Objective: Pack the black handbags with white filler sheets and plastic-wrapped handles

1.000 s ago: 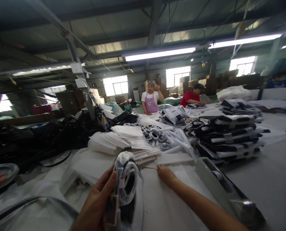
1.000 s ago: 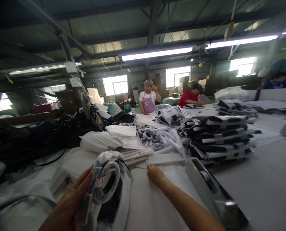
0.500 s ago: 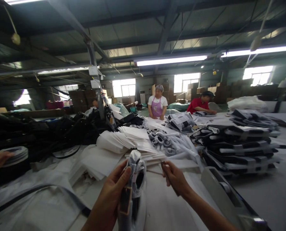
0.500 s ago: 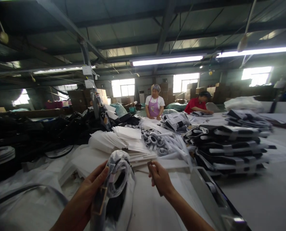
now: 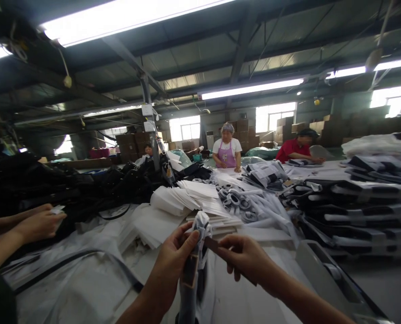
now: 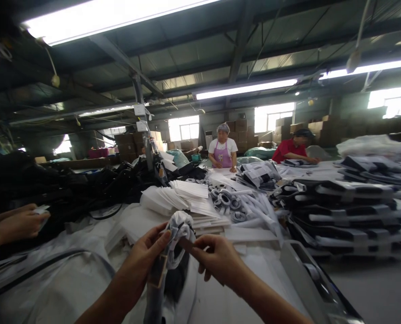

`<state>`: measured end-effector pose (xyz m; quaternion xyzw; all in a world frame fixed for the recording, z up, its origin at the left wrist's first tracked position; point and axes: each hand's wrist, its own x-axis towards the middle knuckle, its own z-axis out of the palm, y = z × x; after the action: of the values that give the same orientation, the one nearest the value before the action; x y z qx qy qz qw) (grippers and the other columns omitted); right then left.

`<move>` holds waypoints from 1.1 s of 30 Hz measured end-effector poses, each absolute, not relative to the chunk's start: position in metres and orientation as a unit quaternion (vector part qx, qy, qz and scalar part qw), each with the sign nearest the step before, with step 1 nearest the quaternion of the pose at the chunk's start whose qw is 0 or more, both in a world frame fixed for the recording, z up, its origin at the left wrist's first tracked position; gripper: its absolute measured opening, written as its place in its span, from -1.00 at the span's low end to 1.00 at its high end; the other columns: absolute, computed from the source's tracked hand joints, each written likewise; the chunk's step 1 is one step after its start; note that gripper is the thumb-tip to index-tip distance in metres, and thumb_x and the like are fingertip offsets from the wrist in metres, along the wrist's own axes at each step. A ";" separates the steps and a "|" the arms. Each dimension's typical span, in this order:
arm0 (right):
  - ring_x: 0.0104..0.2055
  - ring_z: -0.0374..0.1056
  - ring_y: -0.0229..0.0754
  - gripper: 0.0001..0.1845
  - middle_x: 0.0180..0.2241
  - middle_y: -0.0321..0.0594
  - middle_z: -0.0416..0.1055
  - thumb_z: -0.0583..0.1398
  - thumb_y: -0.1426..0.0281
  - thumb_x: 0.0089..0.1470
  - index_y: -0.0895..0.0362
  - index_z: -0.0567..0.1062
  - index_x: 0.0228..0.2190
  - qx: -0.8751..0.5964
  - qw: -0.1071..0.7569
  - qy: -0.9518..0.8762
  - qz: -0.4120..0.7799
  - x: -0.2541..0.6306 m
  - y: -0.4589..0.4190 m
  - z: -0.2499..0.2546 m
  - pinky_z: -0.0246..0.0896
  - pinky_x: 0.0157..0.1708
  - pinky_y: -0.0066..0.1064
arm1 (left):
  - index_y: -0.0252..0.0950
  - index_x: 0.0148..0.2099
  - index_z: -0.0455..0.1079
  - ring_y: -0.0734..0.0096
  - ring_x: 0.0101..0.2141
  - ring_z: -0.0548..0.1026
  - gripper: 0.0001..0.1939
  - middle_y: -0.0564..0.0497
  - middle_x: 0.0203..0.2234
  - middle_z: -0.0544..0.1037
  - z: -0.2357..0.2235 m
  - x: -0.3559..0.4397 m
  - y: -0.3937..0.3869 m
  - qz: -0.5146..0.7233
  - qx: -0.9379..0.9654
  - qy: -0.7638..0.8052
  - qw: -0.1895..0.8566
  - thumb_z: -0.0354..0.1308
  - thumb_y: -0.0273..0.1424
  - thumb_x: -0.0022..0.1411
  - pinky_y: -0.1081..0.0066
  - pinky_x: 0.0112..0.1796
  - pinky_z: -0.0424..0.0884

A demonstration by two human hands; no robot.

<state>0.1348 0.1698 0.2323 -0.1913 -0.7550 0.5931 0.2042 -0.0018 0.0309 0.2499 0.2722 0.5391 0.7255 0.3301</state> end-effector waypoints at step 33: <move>0.08 0.39 0.03 -0.58 -0.08 -0.17 0.58 0.30 0.25 -0.05 0.08 0.63 -0.11 -0.127 0.174 -0.535 0.817 0.146 0.136 0.252 0.20 0.05 -0.22 | -0.27 -0.01 0.53 0.34 -0.35 0.52 -0.60 0.02 -0.44 0.55 0.261 0.010 0.031 0.627 0.450 0.592 0.233 0.31 -0.17 0.17 0.48 -0.33 0.40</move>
<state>0.1462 0.1360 0.2523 -0.1267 -0.5351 0.8169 0.1741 0.0104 0.0314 0.2610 0.4501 0.5919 0.6269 0.2327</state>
